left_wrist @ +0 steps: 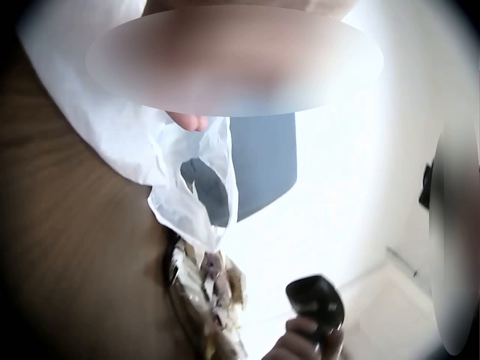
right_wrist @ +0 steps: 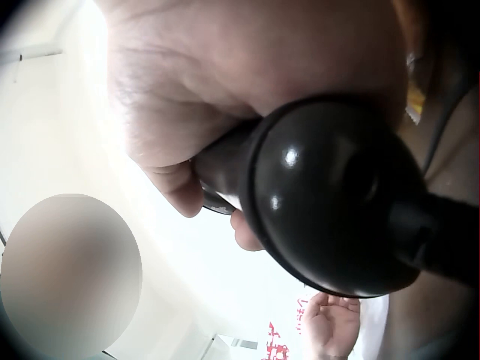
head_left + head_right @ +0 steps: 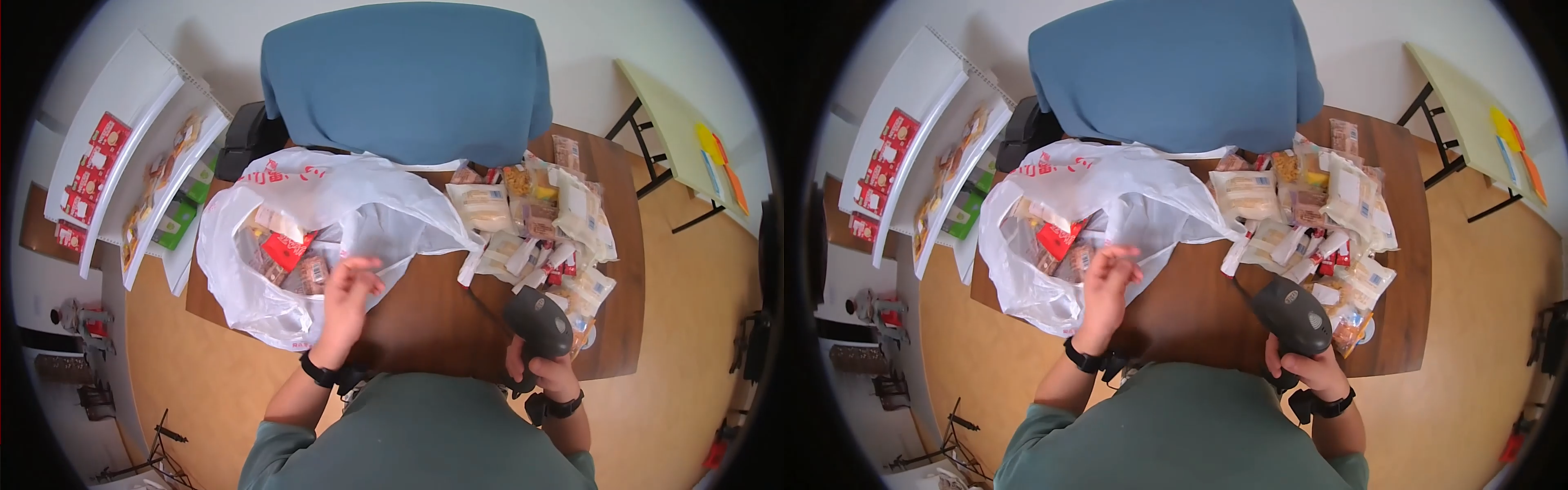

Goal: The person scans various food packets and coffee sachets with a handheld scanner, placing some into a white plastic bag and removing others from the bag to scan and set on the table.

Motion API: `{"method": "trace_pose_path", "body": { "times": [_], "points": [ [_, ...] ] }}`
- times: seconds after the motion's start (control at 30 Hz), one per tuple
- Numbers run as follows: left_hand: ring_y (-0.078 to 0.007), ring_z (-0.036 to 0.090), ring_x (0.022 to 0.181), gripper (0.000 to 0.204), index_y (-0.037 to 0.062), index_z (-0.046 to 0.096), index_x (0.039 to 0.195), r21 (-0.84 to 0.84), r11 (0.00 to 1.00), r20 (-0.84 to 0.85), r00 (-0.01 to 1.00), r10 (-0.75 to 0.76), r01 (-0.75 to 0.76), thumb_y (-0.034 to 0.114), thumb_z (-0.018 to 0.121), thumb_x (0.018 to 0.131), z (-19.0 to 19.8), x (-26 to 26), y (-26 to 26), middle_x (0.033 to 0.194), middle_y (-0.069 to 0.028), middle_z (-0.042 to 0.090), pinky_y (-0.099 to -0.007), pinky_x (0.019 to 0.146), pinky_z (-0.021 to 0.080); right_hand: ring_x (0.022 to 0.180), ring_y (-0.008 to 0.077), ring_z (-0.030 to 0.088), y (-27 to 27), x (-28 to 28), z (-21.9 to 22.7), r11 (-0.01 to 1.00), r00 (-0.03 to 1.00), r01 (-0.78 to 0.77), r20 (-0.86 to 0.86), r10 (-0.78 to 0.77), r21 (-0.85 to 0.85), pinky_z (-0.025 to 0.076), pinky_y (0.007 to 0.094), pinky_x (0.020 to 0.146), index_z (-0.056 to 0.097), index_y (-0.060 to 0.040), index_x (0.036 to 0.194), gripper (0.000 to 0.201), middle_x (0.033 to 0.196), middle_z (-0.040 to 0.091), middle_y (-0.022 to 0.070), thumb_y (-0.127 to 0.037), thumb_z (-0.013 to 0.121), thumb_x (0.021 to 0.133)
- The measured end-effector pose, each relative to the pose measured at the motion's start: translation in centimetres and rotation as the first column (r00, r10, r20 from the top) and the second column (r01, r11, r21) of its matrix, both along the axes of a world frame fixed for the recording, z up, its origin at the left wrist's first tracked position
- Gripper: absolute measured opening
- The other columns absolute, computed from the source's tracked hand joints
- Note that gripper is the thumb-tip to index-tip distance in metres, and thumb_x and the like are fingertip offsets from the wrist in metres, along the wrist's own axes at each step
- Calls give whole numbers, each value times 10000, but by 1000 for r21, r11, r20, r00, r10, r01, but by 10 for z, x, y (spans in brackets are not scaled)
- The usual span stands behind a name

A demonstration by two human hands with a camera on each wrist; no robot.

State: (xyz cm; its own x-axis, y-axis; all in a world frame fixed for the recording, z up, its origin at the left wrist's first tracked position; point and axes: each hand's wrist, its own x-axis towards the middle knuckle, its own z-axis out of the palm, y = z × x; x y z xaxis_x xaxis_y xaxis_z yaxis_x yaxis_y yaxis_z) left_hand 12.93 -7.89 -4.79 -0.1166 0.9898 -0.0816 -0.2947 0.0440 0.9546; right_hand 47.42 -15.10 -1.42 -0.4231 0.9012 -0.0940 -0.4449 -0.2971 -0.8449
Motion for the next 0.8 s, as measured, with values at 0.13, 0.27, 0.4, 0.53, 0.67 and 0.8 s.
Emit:
{"method": "trace_pose_path", "body": {
  "times": [0.13, 0.27, 0.4, 0.53, 0.67, 0.8],
  "points": [
    [-145, 608, 826, 140, 20, 609, 1000, 326, 867, -543, 825, -155, 378, -78, 582, 903, 14, 45, 2, 1079, -97, 633, -254, 715, 484, 609, 194, 557, -10, 6, -4, 995, 994, 92, -52, -94, -26, 441, 335, 575, 491, -26, 1278, 563, 732, 566, 101, -332, 738, 876],
    [-260, 648, 867, 146, 18, 611, 997, 256, 750, -688, 660, -302, 610, -63, 585, 878, 34, 84, 27, 1071, -113, 647, -318, 740, 519, 572, 205, 547, -11, 6, -7, 989, 982, 147, -121, -148, -17, 437, 338, 557, 501, -34, 1225, 503, 714, 562, 113, -319, 731, 881],
    [-293, 658, 1006, 168, 14, 606, 1023, 371, 601, -700, 638, -320, 708, -57, 582, 873, 54, 124, 51, 1167, -131, 640, -356, 851, 532, 561, 207, 546, -12, 4, 1, 980, 971, 199, -132, -198, -5, 430, 328, 537, 501, -36, 1218, 485, 708, 558, 114, -310, 726, 887],
    [-362, 531, 1263, 331, 44, 567, 1188, 372, 609, -869, 493, -36, 701, 50, 634, 865, 37, 146, 109, 1327, -157, 566, -473, 1034, 452, 659, 179, 579, -18, 9, -4, 983, 966, 182, -184, -183, -23, 464, 315, 627, 491, -38, 1233, 482, 764, 578, 86, -284, 725, 891],
    [-369, 466, 1331, 520, 68, 527, 1285, 242, 773, -968, 97, 230, 587, 155, 722, 811, 31, 150, 137, 1390, -163, 519, -541, 1073, 400, 663, 176, 579, -20, 11, -8, 985, 968, 172, -183, -174, -24, 464, 313, 628, 488, -39, 1239, 472, 768, 580, 85, -270, 717, 898],
    [-360, 429, 1364, 723, 72, 464, 1373, -188, 811, -975, -203, -88, 554, 228, 784, 744, 31, 155, 157, 1412, -162, 496, -568, 1112, 334, 668, 173, 580, -17, 11, -9, 987, 972, 160, -169, -163, -30, 463, 307, 627, 501, -38, 1223, 446, 779, 586, 86, -257, 715, 899]
  ]
}}
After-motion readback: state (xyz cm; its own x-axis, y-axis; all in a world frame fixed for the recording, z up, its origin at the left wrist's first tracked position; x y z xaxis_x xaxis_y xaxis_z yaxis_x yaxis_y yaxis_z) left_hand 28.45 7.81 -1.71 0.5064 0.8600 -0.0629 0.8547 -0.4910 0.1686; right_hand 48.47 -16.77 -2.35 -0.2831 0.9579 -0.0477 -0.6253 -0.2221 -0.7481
